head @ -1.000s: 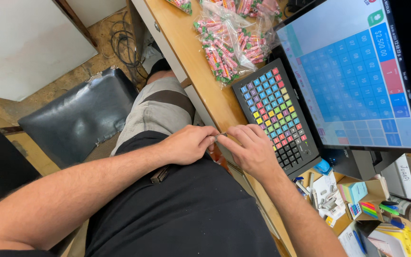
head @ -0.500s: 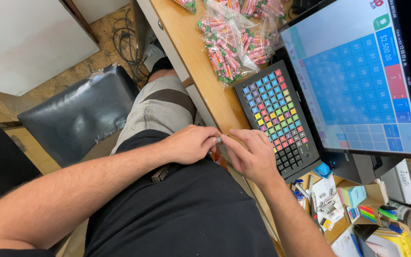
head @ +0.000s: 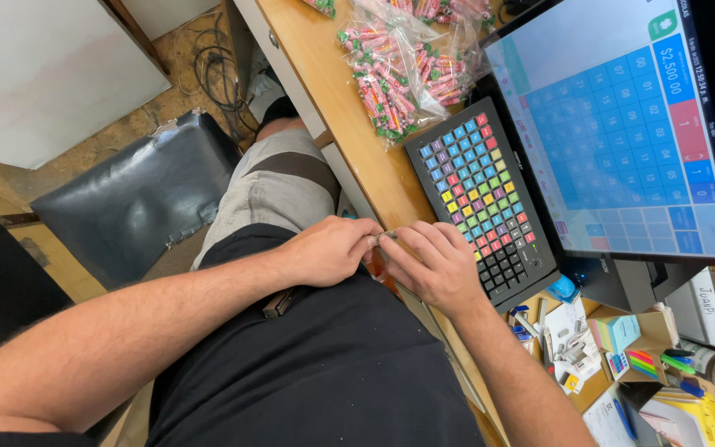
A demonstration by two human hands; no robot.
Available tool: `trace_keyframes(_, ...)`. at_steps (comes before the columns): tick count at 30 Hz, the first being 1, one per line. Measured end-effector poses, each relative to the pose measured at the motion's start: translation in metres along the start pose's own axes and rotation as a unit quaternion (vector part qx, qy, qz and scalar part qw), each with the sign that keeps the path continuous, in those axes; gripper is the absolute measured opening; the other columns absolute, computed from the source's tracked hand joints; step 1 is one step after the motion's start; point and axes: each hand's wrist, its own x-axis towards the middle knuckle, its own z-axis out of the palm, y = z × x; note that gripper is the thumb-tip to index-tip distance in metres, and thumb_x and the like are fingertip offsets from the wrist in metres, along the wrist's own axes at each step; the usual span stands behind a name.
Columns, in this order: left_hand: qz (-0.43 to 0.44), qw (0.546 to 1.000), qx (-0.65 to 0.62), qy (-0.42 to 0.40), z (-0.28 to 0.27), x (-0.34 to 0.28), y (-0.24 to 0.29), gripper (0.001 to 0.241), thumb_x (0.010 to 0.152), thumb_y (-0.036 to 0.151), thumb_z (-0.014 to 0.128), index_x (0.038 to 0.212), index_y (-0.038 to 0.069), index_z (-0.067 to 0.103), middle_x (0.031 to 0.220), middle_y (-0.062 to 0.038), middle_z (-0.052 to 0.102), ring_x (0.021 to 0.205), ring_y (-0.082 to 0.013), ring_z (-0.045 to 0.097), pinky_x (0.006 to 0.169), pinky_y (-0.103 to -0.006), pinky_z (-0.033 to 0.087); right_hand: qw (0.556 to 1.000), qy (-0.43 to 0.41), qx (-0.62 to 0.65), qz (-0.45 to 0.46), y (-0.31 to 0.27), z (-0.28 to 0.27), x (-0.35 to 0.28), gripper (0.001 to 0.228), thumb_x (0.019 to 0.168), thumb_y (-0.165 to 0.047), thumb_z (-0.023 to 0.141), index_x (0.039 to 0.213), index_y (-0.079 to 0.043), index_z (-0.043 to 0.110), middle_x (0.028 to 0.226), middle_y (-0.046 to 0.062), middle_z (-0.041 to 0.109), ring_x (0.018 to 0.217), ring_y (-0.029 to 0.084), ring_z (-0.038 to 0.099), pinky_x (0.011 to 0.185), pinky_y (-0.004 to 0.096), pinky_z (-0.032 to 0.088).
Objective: The person manipulates a blue stapler by hand, opening the casing and adjusting internal metal components before reaching into a cabinet to retrieve a box of staples.
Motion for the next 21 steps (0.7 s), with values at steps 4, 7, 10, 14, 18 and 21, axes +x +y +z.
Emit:
trace_keyframes(4, 0.002, 1.0, 0.008, -0.009, 0.002, 0.003, -0.001, 0.038, 0.107, 0.018, 0.037, 0.127, -0.001, 0.062, 0.1, -0.015, 0.073, 0.096, -0.032, 0.072, 0.075, -0.0423, 0.059, 1.0, 0.01, 0.003, -0.002, 0.0, 0.005, -0.004, 0.016, 0.09, -0.013, 0.067, 0.102, -0.015, 0.078, 0.094, 0.005, 0.065, 0.084, 0.023, 0.068, 0.073, 0.036, 0.054)
trace_keyframes(7, -0.005, 1.0, 0.011, -0.012, 0.0, 0.001, 0.002, 0.037, 0.107, 0.019, 0.037, 0.125, 0.0, 0.064, 0.1, -0.015, 0.073, 0.096, -0.032, 0.072, 0.074, -0.0421, 0.059, 1.0, 0.019, 0.009, 0.008, 0.0, 0.012, -0.011, 0.012, 0.09, -0.014, 0.069, 0.098, -0.015, 0.077, 0.093, 0.005, 0.066, 0.084, 0.023, 0.068, 0.072, 0.036, 0.055)
trace_keyframes(10, 0.006, 1.0, 0.004, -0.02, -0.003, 0.003, 0.005, 0.037, 0.107, 0.018, 0.036, 0.123, -0.001, 0.063, 0.1, -0.017, 0.072, 0.095, -0.0343, 0.072, 0.074, -0.0431, 0.059, 0.994, 0.041, 0.067, 0.077, -0.002, 0.015, -0.023, 0.012, 0.087, -0.013, 0.072, 0.097, -0.015, 0.079, 0.099, 0.002, 0.07, 0.088, 0.021, 0.071, 0.075, 0.036, 0.058)
trace_keyframes(14, -0.002, 1.0, -0.001, -0.028, -0.005, -0.001, 0.002, 0.037, 0.108, 0.017, 0.035, 0.125, -0.001, 0.061, 0.104, -0.017, 0.07, 0.097, -0.0351, 0.07, 0.075, -0.0441, 0.059, 0.914, -0.007, 0.242, 0.325, -0.021, 0.01, -0.013, 0.027, 0.096, -0.009, 0.068, 0.122, -0.006, 0.073, 0.099, 0.009, 0.071, 0.091, 0.028, 0.071, 0.075, 0.04, 0.058)
trace_keyframes(18, -0.006, 0.998, 0.007, -0.055, -0.012, -0.003, 0.016, 0.035, 0.108, 0.017, 0.033, 0.118, 0.002, 0.063, 0.1, -0.017, 0.067, 0.093, -0.0327, 0.069, 0.072, -0.042, 0.058, 0.888, -0.018, 0.275, 0.367, -0.027, 0.01, -0.004, 0.03, 0.094, -0.007, 0.073, 0.123, -0.004, 0.073, 0.099, 0.013, 0.071, 0.09, 0.029, 0.071, 0.073, 0.037, 0.06)
trace_keyframes(21, -0.008, 0.998, 0.006, -0.058, -0.014, -0.004, 0.02, 0.035, 0.108, 0.017, 0.033, 0.12, 0.002, 0.062, 0.099, -0.017, 0.066, 0.094, -0.0322, 0.068, 0.073, -0.0428, 0.057, 0.875, -0.019, 0.289, 0.387, -0.026, 0.012, -0.007, 0.026, 0.095, -0.009, 0.072, 0.121, -0.006, 0.074, 0.098, 0.012, 0.072, 0.089, 0.028, 0.072, 0.072, 0.039, 0.06)
